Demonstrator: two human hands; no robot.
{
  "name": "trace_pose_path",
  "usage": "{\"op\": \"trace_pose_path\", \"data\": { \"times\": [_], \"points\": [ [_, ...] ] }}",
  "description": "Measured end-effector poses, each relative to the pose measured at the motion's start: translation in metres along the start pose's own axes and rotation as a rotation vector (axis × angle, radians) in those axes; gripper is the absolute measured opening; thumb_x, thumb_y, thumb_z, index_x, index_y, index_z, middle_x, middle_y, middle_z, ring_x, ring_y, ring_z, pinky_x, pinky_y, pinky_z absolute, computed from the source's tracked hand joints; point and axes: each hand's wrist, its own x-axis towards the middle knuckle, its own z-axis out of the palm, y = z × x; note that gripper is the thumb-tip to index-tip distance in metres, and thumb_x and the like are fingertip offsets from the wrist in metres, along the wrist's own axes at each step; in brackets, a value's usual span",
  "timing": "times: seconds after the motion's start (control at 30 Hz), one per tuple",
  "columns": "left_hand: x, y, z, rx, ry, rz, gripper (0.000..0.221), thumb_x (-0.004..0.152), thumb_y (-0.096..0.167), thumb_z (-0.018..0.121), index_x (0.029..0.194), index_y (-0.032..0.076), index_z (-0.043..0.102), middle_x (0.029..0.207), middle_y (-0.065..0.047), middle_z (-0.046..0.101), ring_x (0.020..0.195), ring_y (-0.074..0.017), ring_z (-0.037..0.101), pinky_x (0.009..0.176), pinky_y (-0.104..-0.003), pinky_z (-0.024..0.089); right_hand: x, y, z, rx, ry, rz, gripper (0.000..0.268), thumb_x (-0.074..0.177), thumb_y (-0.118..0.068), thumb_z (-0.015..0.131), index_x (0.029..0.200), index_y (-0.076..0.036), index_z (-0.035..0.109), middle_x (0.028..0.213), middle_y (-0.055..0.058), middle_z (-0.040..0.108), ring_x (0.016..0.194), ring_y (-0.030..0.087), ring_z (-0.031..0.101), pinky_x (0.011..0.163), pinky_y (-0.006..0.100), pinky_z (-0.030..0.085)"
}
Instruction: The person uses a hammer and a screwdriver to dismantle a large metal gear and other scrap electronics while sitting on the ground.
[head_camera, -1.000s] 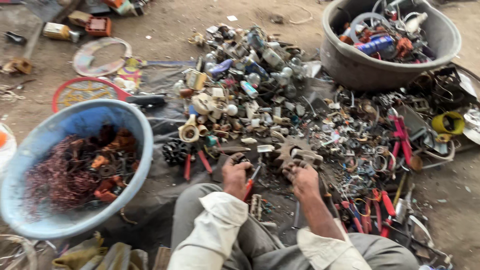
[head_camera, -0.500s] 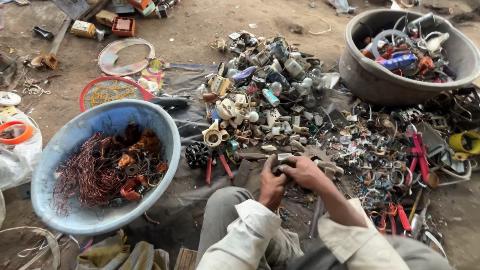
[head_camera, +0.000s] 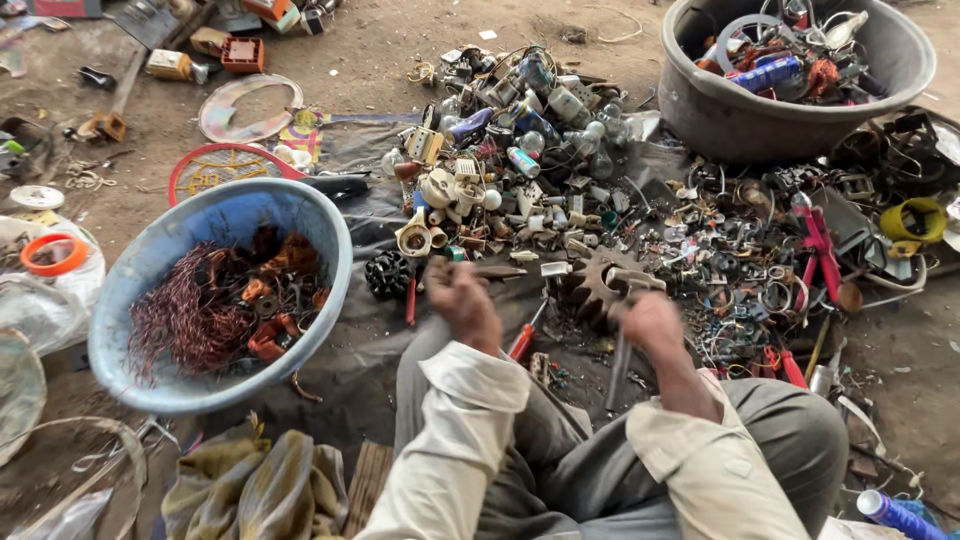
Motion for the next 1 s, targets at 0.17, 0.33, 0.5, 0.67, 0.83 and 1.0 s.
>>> {"op": "trace_pose_path", "data": {
  "times": [0.17,0.33,0.5,0.67,0.83,1.0],
  "points": [
    [-0.017,0.027,-0.009,-0.151,-0.017,0.004,0.041,0.089,-0.003,0.059,0.129,0.002,0.050,0.094,-0.004,0.060,0.070,-0.0125,0.057,0.058,-0.025,0.051,0.029,0.018,0.007,1.497,0.243,0.155,0.019,0.092,-0.008,0.066,0.109,0.001,0.060,0.090,0.016,0.068,0.062,0.024,0.065,0.049,0.036,0.054],
    [-0.056,0.043,-0.004,-0.121,-0.169,0.018,0.041,0.092,-0.002,0.060,0.132,0.001,0.050,0.097,-0.003,0.059,0.075,-0.0113,0.056,0.064,-0.024,0.050,0.046,0.019,0.026,1.762,0.133,0.216,0.021,0.097,-0.009,0.056,0.115,0.002,0.058,0.097,0.016,0.065,0.068,0.024,0.065,0.056,0.038,0.055],
    [-0.091,0.065,-0.006,0.023,-0.233,0.037,0.043,0.092,0.001,0.059,0.133,0.003,0.050,0.099,-0.002,0.060,0.080,-0.0097,0.058,0.070,-0.025,0.052,-0.075,-0.068,-0.006,1.347,-0.189,-0.408,0.040,0.096,-0.015,0.057,0.131,0.001,0.048,0.118,0.016,0.061,0.094,0.025,0.064,0.082,0.040,0.053],
    [-0.069,0.041,-0.018,0.342,-0.319,0.050,0.035,0.091,0.005,0.063,0.125,0.002,0.056,0.090,0.000,0.057,0.073,-0.0097,0.053,0.062,-0.025,0.048,-0.157,-0.102,-0.081,0.884,0.065,-0.999,0.060,0.095,-0.022,0.058,0.147,0.000,0.039,0.139,0.016,0.057,0.121,0.026,0.062,0.107,0.041,0.050],
    [-0.002,-0.020,-0.013,0.518,-0.291,-0.049,0.020,0.092,0.019,0.069,0.093,0.000,0.074,0.074,0.001,0.065,0.064,-0.0100,0.054,0.057,-0.027,0.043,-0.076,-0.049,-0.123,0.500,0.132,-0.426,0.041,0.101,-0.032,0.057,0.132,-0.007,0.063,0.109,0.015,0.074,0.098,0.023,0.073,0.082,0.036,0.061],
    [0.058,-0.077,0.049,0.930,-0.408,0.169,0.030,0.089,0.032,0.072,0.089,0.003,0.077,0.075,-0.010,0.073,0.070,-0.0241,0.067,0.068,-0.039,0.052,-0.002,0.035,-0.025,0.156,-0.029,-0.143,0.051,0.087,-0.038,0.071,0.131,-0.014,0.063,0.110,0.013,0.073,0.101,0.029,0.072,0.089,0.045,0.059]
  ]
}}
